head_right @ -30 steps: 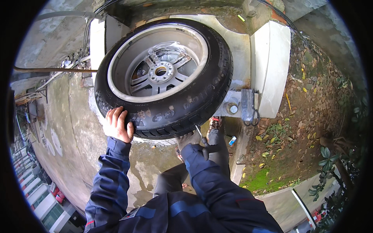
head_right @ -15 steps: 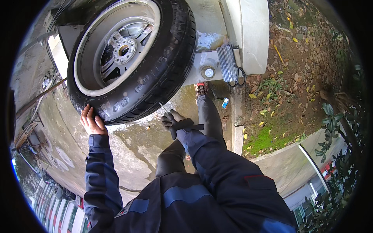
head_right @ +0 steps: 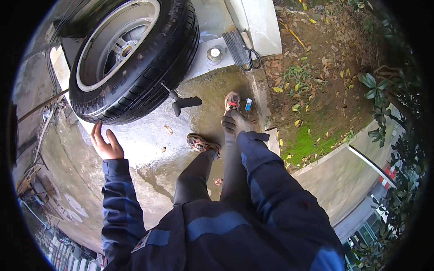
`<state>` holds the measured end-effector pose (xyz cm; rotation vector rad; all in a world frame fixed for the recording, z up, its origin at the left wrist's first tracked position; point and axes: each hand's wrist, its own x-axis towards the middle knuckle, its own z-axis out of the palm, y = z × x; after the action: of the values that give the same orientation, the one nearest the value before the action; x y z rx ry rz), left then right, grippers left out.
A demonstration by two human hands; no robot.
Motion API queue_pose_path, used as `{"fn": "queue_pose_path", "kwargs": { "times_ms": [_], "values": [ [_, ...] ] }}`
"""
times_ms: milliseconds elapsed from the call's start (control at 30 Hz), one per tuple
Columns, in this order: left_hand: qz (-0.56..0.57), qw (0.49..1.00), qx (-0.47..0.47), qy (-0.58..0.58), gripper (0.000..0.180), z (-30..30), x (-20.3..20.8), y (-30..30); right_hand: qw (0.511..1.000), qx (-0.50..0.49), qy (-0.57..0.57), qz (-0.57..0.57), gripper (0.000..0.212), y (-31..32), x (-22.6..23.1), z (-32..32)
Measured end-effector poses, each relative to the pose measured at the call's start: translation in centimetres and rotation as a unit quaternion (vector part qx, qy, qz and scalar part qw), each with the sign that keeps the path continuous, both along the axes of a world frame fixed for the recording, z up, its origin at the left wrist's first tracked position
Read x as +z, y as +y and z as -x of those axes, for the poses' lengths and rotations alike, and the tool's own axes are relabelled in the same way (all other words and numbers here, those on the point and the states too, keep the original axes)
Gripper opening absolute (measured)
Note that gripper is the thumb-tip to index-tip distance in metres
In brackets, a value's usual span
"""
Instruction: The person walks to a tire mounted on a concrete stand, uses a tire plug tool to insert a plug into the tire tread, then removes the tool and handles the plug strip. The person does not complete the repair in the clip.
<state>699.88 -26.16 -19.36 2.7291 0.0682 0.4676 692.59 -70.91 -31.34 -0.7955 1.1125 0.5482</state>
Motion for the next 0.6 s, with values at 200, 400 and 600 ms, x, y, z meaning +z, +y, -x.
{"fn": "queue_pose_path", "kwargs": {
  "times_ms": [200, 400, 600],
  "values": [
    [0.145, 0.970, -0.012, 0.194, 0.032, 11.1, -5.9, -8.8, 0.985, 0.138, -0.078, 0.073, 0.029, 0.2, -0.8, -1.3],
    [0.100, 0.975, -0.014, 0.197, 0.038, 8.3, -17.6, -15.7, 0.894, 0.283, -0.285, 0.197, 0.031, -3.6, -7.5, -3.5],
    [0.205, 0.976, 0.051, 0.061, 0.053, 1.5, -25.5, -19.2, 0.822, 0.378, -0.330, 0.268, 0.027, -5.6, -12.0, -4.5]
  ]
}}
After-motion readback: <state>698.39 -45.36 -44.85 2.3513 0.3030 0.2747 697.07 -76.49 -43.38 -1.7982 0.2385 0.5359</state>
